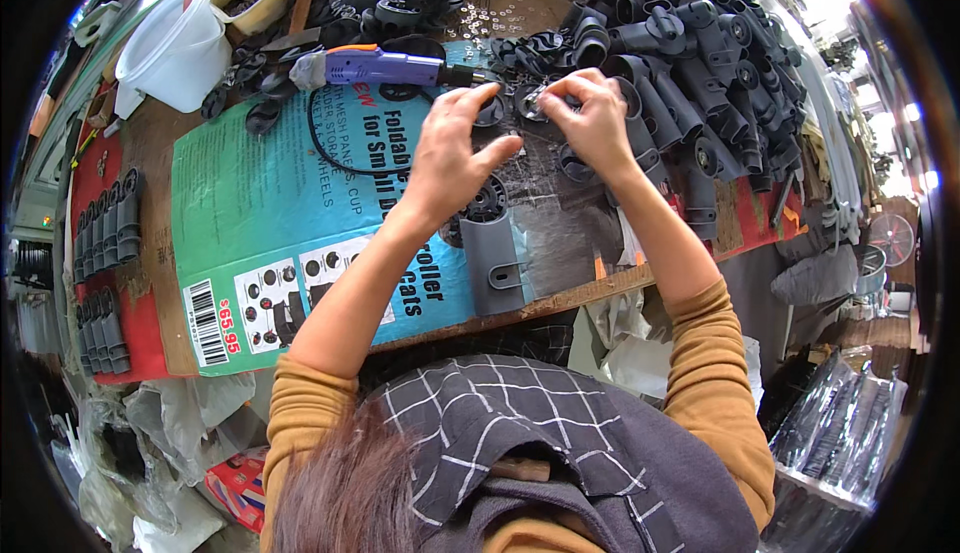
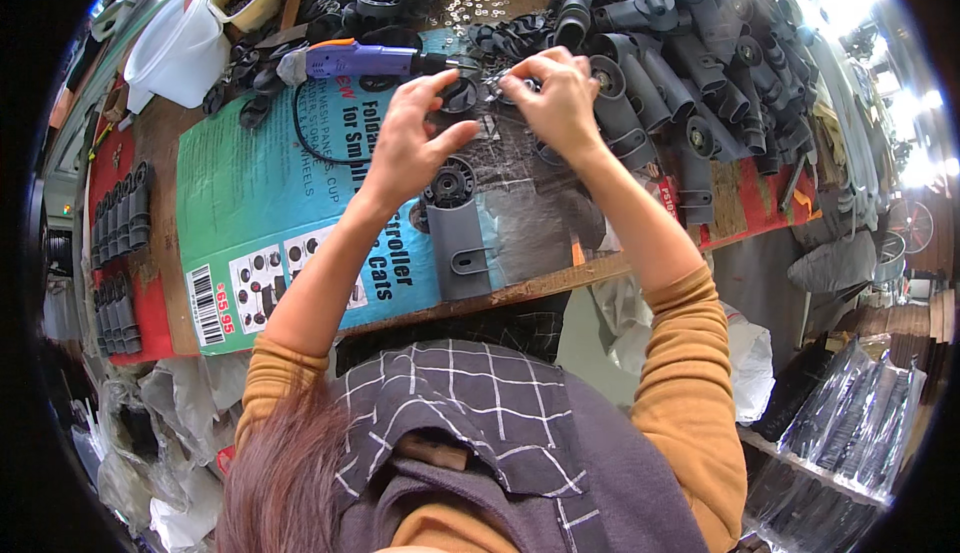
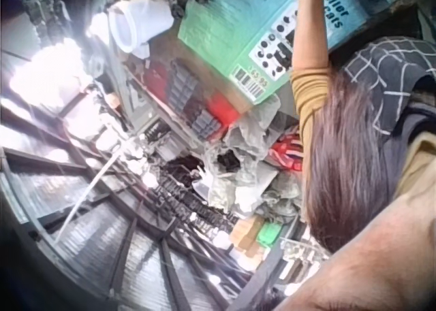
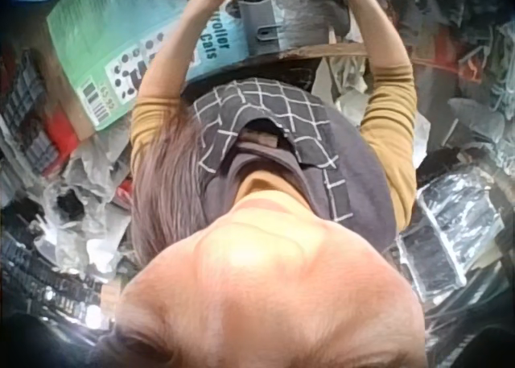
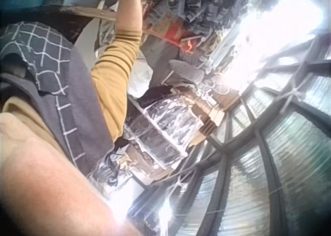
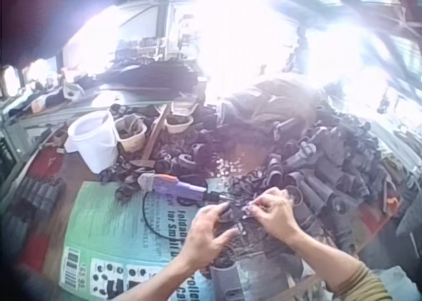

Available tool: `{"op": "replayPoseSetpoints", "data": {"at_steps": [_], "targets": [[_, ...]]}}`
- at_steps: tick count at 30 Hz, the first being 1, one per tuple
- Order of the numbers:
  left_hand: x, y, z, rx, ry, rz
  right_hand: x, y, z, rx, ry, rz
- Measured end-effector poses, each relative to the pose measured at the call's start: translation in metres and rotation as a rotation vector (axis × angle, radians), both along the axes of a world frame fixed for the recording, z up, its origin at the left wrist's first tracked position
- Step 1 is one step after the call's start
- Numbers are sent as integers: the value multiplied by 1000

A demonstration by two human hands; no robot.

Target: The person assembles small black plastic components by inserting circular inserts into cylindrical housings. They use a handheld rotary tool to grind or smooth the interior of the parts, then place the finished assemblies on the workbench.

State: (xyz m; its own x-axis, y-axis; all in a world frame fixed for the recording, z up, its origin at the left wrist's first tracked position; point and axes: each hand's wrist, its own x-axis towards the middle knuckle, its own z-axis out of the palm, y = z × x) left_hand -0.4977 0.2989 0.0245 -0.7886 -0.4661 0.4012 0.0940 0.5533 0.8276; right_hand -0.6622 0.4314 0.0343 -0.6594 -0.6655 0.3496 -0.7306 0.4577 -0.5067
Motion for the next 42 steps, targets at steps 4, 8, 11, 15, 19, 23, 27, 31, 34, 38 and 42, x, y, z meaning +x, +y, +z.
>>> {"op": "replayPoseSetpoints", "data": {"at_steps": [4, 8, 11, 15, 19, 23, 27, 31, 34, 38, 42], "targets": [[1, 5, -11, 172, 80, -39, 37, -3, 6, -116, -365, 167], [27, -7, -19, -9, -13, -60, 62, -2, 10, -309, -774, 363], [48, -7, -23, 53, -193, -83, 76, 4, 10, -200, -513, 377], [66, 3, -34, -162, -437, -51, 87, 9, 0, 113, -167, 467], [68, 5, -42, -102, -379, -61, 88, 6, -11, 133, -101, 525], [66, 3, -39, -87, -412, -67, 90, 4, -8, 139, -124, 520], [68, 4, -37, -67, -387, -82, 79, 8, 9, 150, -297, 494], [71, 4, -38, -88, -417, -91, 15, -4, 17, 142, 49, 232], [72, 4, -37, -63, -408, -97, -48, -11, 9, 281, 490, 130], [73, 3, -32, -30, -436, -110, -103, -3, -1, 459, 627, 37], [71, 1, -30, 22, -472, -136, -126, -2, 12, 248, 343, -45]]}}
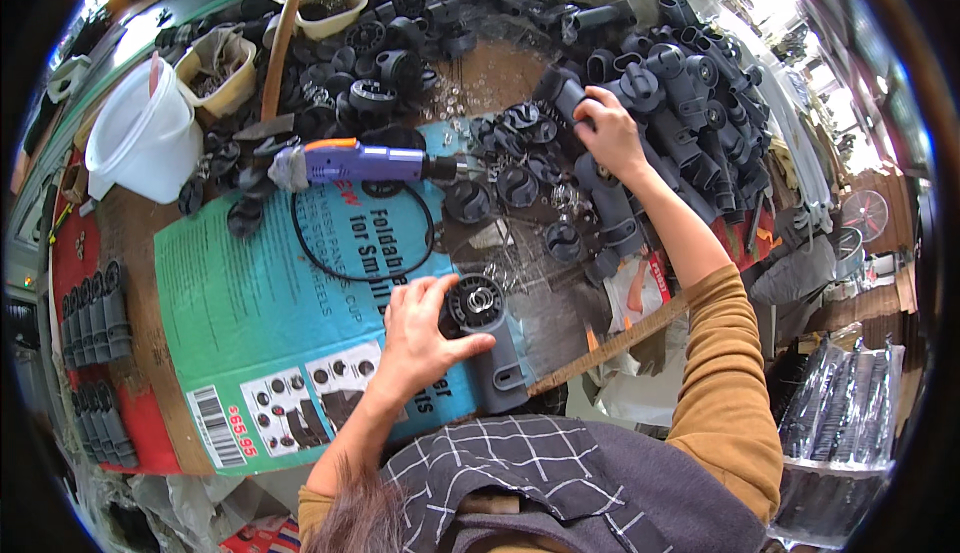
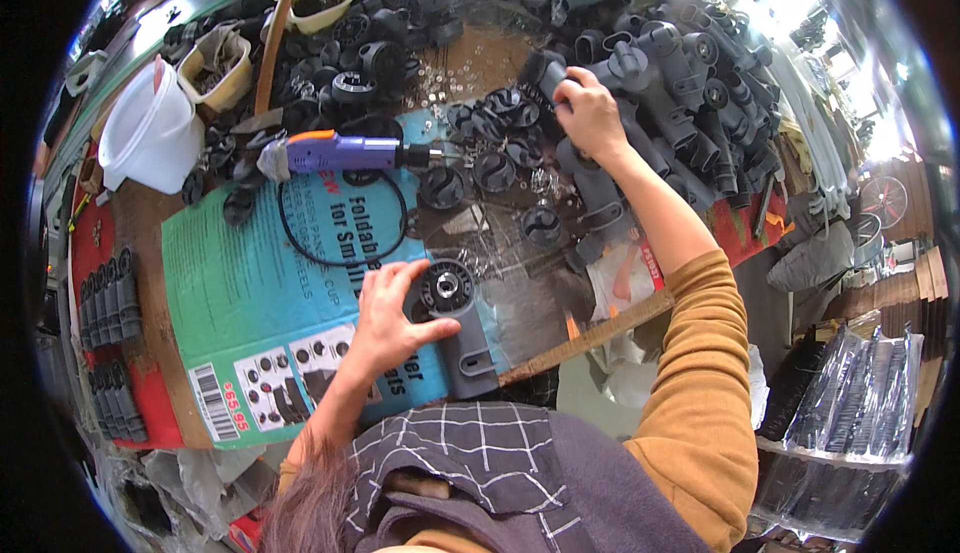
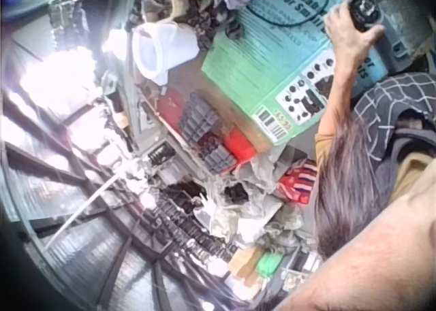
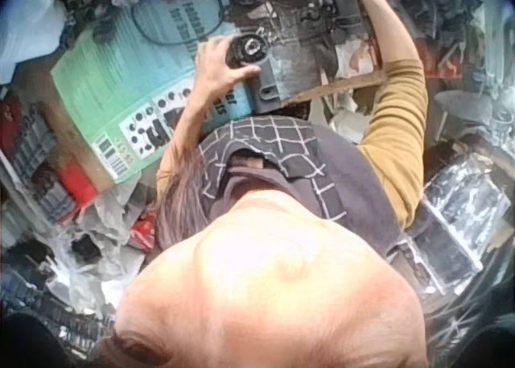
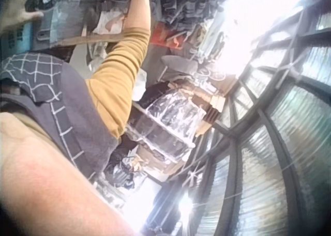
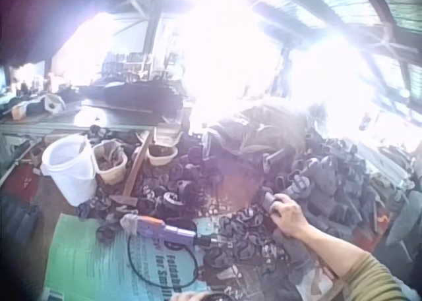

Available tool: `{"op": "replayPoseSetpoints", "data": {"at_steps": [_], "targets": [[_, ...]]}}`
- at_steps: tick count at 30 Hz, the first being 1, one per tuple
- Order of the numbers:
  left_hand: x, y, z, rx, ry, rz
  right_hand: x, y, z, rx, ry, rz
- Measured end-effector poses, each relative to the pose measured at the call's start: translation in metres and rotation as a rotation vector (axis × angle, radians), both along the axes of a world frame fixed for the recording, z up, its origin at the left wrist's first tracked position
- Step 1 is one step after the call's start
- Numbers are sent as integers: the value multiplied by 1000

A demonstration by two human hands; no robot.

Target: The person assembles small black plastic components by inserting circular inserts into cylindrical housings. They use a handheld rotary tool to grind or smooth the interior of the parts, then place the finished assemblies on the workbench.

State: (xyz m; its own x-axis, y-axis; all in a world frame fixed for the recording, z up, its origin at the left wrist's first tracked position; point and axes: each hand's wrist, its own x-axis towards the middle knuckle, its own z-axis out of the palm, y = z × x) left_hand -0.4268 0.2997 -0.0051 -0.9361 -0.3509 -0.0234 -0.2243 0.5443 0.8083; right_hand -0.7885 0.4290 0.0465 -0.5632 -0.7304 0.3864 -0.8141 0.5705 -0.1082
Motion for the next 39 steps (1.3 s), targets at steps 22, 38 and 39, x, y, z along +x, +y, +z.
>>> {"op": "replayPoseSetpoints", "data": {"at_steps": [22, 38, 39], "targets": [[1, -4, 1, -31, -19, -33, -165, -101, 57, -49, -114, 252], [-6, -13, 17, 240, 247, 164, 47, -92, 11, -420, -1507, 318], [-8, -16, 22, 466, 270, 222, 79, -74, 15, -406, -1617, 252]]}}
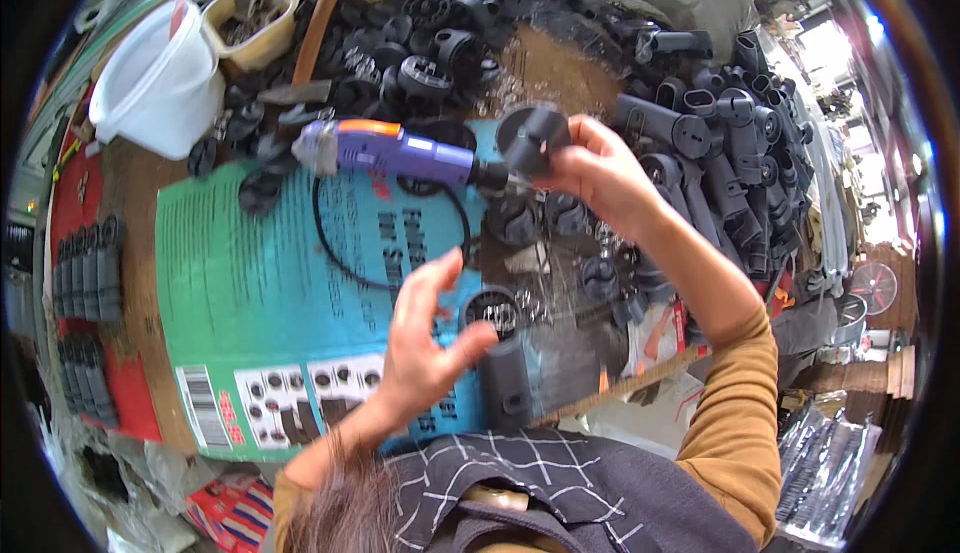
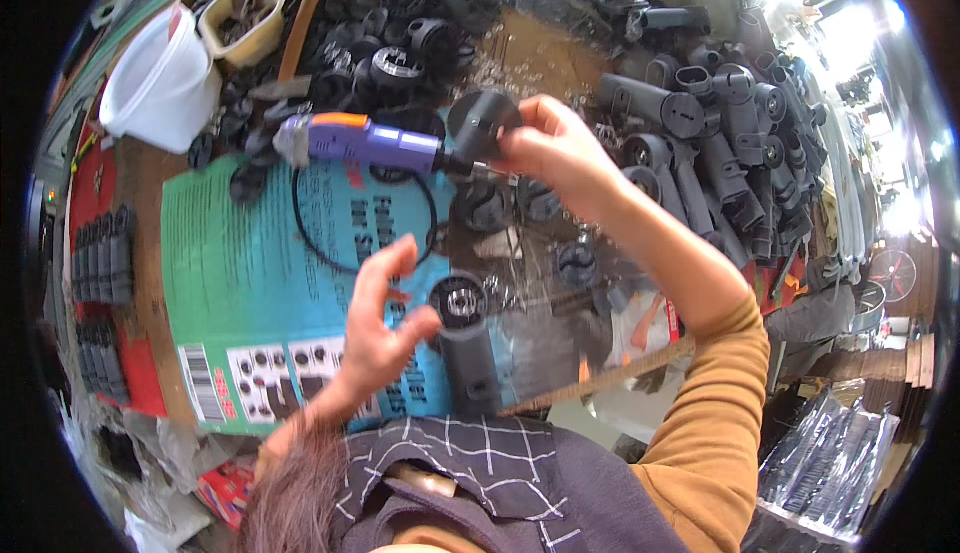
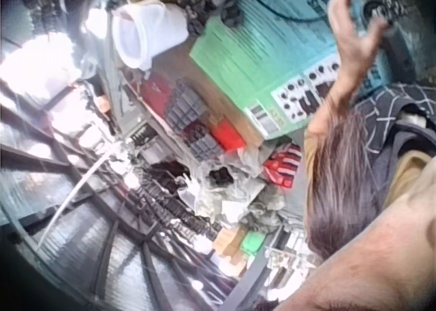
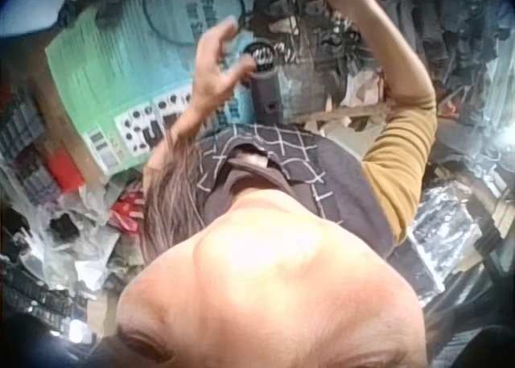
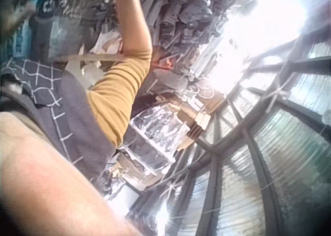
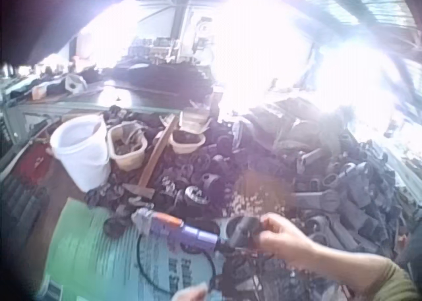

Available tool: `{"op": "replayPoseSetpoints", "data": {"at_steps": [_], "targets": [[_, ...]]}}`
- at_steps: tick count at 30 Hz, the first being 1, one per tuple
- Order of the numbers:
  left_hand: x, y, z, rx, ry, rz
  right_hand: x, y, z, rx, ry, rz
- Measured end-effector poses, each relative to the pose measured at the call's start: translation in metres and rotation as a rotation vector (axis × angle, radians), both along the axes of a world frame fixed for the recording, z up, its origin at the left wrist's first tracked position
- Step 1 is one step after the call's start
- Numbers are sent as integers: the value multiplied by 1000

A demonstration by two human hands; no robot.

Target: The person assembles small black plastic components by inserting circular inserts into cylindrical housings. They use a handheld rotary tool to grind or smooth the interior of the parts, then place the finished assemblies on the workbench.

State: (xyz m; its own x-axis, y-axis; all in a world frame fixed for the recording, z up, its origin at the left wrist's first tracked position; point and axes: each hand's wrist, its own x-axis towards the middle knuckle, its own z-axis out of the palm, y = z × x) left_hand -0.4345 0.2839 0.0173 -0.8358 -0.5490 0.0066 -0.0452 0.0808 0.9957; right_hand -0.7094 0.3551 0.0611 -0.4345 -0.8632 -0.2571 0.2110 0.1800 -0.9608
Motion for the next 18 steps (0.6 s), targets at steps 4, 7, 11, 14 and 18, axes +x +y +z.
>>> {"op": "replayPoseSetpoints", "data": {"at_steps": [4, 7, 11, 14, 18], "targets": [[-18, 0, 11, 421, 281, 19, 98, 50, 15, 109, -2, 145], [-11, 7, 14, 323, 175, -26, 124, 68, 23, -136, 731, 197], [2, 11, 9, 228, 79, -121, 124, 95, 14, -191, 1112, 181], [6, 7, -3, -141, -41, -94, 122, 126, -6, -3, 993, 61], [1, 14, -21, -609, -341, -159, 115, 142, -36, 246, 979, -28]]}}
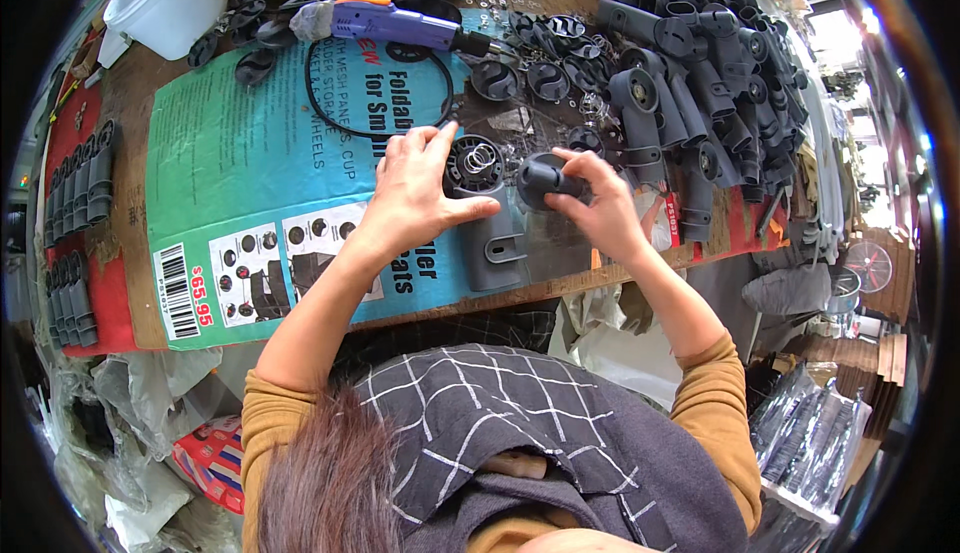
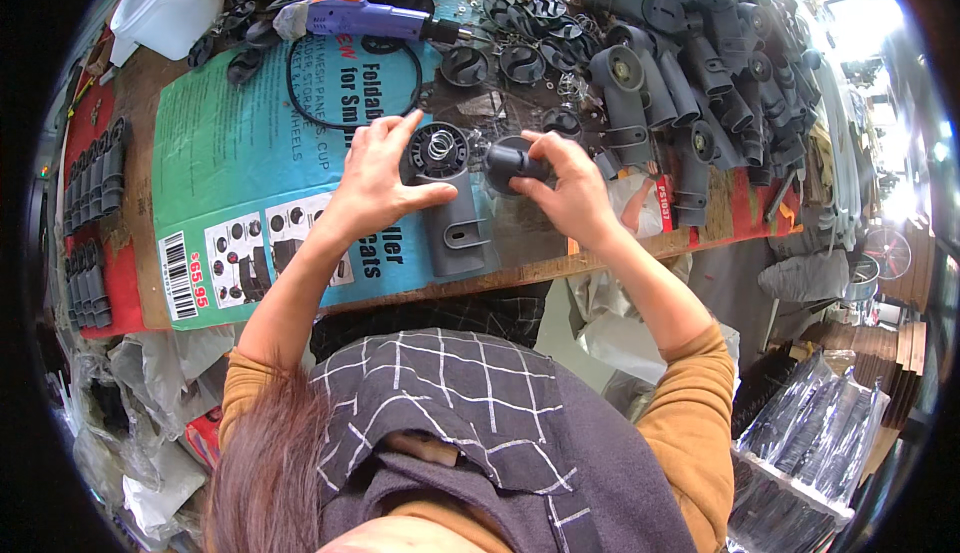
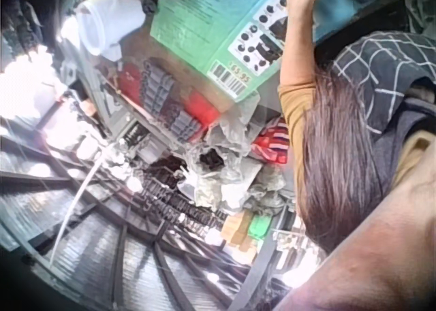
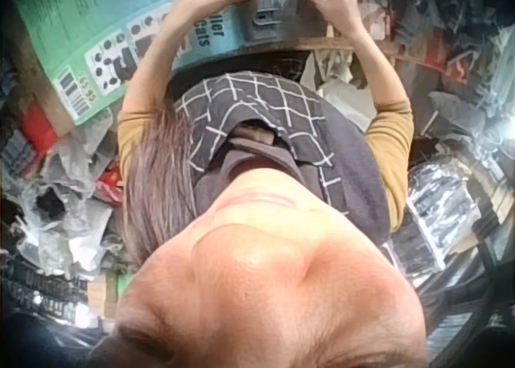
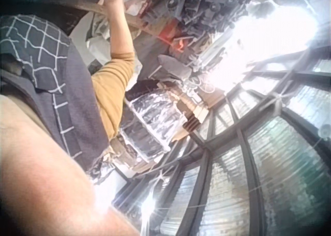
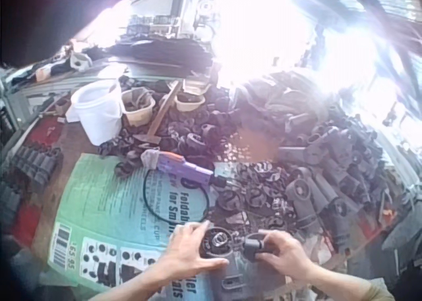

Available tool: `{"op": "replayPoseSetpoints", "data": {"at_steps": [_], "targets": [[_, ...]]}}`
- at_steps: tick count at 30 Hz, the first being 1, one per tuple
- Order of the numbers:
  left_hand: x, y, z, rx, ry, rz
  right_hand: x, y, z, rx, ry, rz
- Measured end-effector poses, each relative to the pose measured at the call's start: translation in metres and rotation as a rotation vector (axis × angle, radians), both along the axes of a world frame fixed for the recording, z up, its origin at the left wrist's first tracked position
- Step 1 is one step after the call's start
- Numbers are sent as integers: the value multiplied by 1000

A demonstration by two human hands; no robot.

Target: The person assembles small black plastic components by inserting circular inserts into cylindrical housings. They use a handheld rotary tool to grind or smooth the interior of the parts, then place the finished assemblies on the workbench.

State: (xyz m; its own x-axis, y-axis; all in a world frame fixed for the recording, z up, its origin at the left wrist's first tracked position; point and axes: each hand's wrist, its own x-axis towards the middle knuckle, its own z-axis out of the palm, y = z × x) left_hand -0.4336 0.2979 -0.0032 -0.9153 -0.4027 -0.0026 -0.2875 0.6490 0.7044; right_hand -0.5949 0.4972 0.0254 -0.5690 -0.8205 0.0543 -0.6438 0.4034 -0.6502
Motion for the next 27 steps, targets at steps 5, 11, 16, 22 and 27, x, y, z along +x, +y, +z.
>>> {"op": "replayPoseSetpoints", "data": {"at_steps": [5, 11, 16, 22, 27], "targets": [[10, 10, -7, 32, -9, -3, -1, -11, 10, -226, -25, 0], [20, 14, -7, 47, 24, 19, 26, -37, 40, -144, -8, 213], [21, 15, -13, 70, 64, 24, 31, -54, 29, -20, 223, 362], [22, -4, -8, 160, -3, -49, 19, -59, 22, 134, 63, 423], [16, -15, 3, 227, -100, -163, 15, -60, 18, 185, -100, 445]]}}
